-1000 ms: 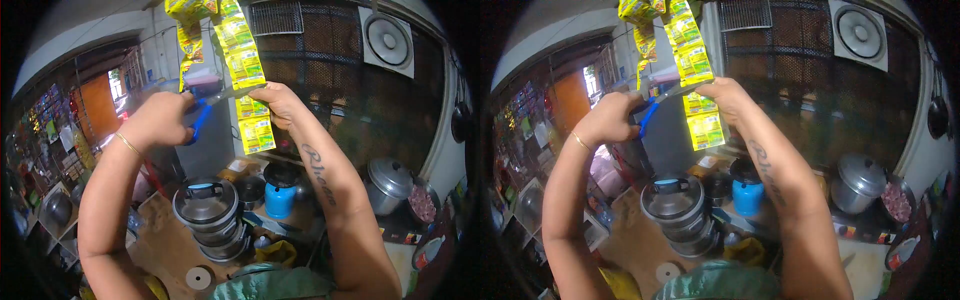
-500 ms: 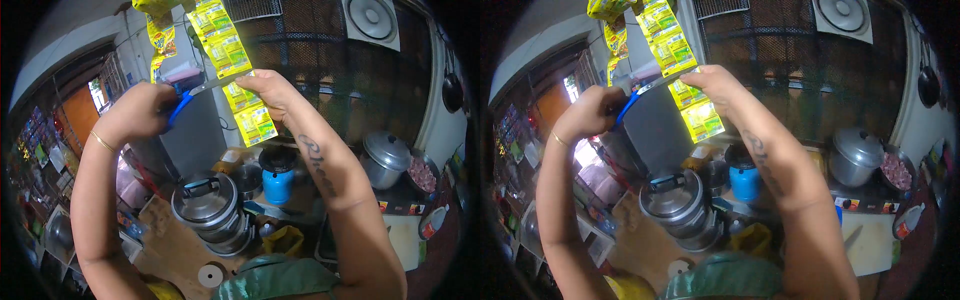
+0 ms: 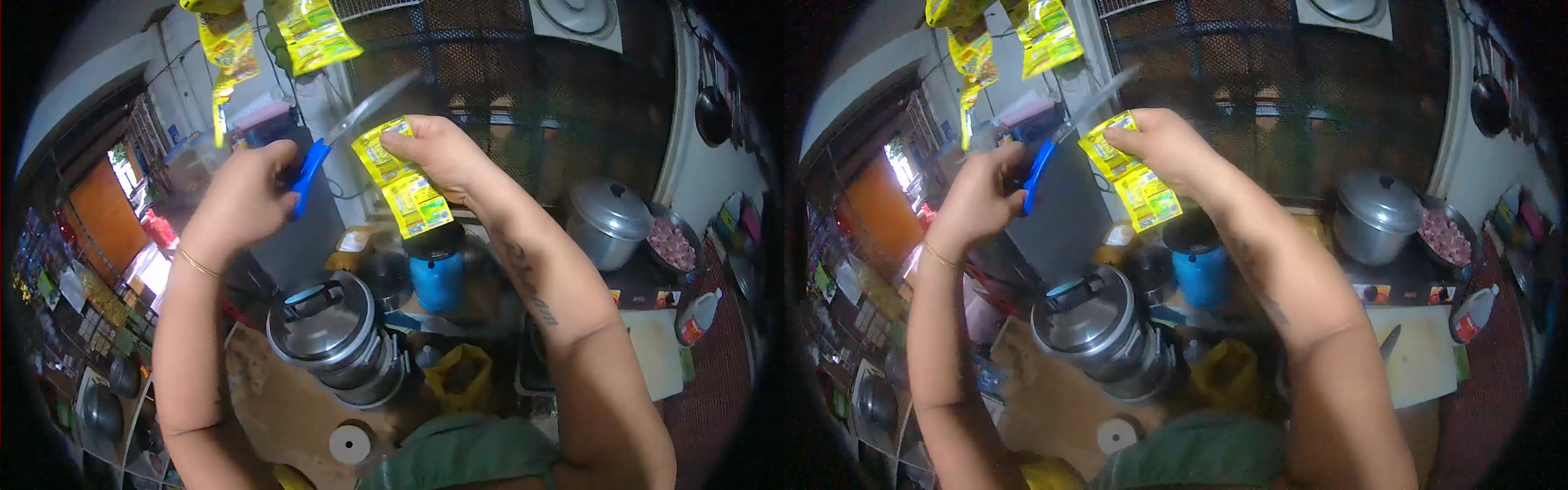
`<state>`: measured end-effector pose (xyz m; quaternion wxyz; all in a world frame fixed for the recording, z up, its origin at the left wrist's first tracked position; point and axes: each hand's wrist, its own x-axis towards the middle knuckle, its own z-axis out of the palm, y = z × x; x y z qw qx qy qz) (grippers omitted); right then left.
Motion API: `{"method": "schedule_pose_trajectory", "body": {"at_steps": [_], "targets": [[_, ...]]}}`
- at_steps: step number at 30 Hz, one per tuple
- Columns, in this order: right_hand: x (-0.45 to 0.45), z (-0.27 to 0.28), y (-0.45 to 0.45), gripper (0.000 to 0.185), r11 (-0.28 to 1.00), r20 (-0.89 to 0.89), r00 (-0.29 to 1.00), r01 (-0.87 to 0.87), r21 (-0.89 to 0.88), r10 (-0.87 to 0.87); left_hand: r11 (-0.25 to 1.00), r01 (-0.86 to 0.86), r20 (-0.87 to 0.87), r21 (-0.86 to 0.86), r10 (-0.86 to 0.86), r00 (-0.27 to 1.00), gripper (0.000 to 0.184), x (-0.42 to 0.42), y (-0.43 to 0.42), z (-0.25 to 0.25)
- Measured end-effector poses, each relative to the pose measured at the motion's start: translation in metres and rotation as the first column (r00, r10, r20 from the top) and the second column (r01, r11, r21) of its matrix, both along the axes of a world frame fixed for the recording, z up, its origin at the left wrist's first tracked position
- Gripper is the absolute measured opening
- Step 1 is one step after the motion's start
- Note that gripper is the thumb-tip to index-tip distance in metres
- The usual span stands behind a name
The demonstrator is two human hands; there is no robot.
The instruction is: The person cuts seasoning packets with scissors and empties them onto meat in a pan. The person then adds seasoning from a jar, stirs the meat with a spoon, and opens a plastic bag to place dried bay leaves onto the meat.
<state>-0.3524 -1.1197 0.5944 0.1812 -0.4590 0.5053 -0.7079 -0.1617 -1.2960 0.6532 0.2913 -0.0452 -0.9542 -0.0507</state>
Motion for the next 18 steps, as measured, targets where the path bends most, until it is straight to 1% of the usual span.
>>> {"method": "schedule_pose_trajectory", "body": {"at_steps": [1,2,3,5,6,7,8,9,10,11,13,14,17,18], "targets": [[0.002,-0.008,0.008,0.021,1.0,0.007,1.0,0.011,-0.02,-0.011,0.998,0.011,-0.032,0.058,-0.01,0.999,0.021,-0.003,0.006,-0.012],[0.003,-0.016,0.02,0.022,0.998,0.06,0.997,-0.036,-0.048,0.039,0.941,0.103,-0.063,0.321,-0.088,0.994,0.022,-0.01,0.012,-0.03],[0.005,-0.026,0.03,0.023,0.995,0.068,0.997,-0.037,-0.088,0.043,0.901,0.075,-0.075,0.426,-0.048,0.996,0.023,-0.011,0.03,-0.042],[0.01,-0.052,0.052,0.024,0.985,0.085,0.995,-0.037,-0.167,0.052,0.793,0.241,-0.246,0.559,-0.119,0.962,0.026,-0.016,0.069,-0.076],[0.019,-0.065,0.067,0.03,0.977,0.114,0.988,-0.082,-0.196,0.105,0.619,0.334,-0.302,0.711,-0.16,0.94,0.026,-0.019,0.09,-0.092],[0.025,-0.078,0.08,0.033,0.973,0.12,0.985,-0.096,-0.21,0.123,0.406,0.407,-0.363,0.818,-0.184,0.913,0.026,-0.024,0.112,-0.107],[0.03,-0.091,0.095,0.036,0.969,0.129,0.982,-0.109,-0.223,0.14,0.379,0.463,-0.436,0.801,-0.159,0.886,0.028,-0.031,0.132,-0.123],[0.034,-0.104,0.111,0.039,0.964,0.138,0.978,-0.121,-0.235,0.157,0.364,0.471,-0.45,0.804,-0.147,0.881,0.029,-0.033,0.151,-0.134],[0.036,-0.117,0.127,0.048,0.98,0.103,0.989,-0.083,-0.179,0.103,0.388,0.469,-0.459,0.794,-0.125,0.88,0.029,-0.035,0.17,-0.145],[0.039,-0.13,0.143,0.05,0.98,0.079,0.994,-0.063,-0.188,0.079,0.411,0.466,-0.468,0.783,-0.104,0.878,0.029,-0.037,0.189,-0.156],[0.041,-0.15,0.174,0.053,0.977,0.031,0.999,-0.018,-0.211,0.025,0.402,0.453,-0.458,0.796,-0.09,0.884,0.03,-0.041,0.227,-0.176],[0.034,-0.166,0.188,0.056,0.978,-0.073,0.991,0.097,-0.186,-0.112,0.397,0.448,-0.454,0.801,-0.085,0.887,0.03,-0.044,0.247,-0.184],[0.025,-0.191,0.24,0.054,0.96,-0.311,0.922,0.162,-0.23,-0.23,0.301,0.42,-0.415,0.856,-0.087,0.906,0.029,-0.051,0.308,-0.202],[0.023,-0.196,0.254,0.048,0.968,-0.332,0.918,0.156,-0.198,-0.216,0.292,0.437,-0.428,0.851,-0.098,0.898,0.029,-0.054,0.325,-0.207]]}}
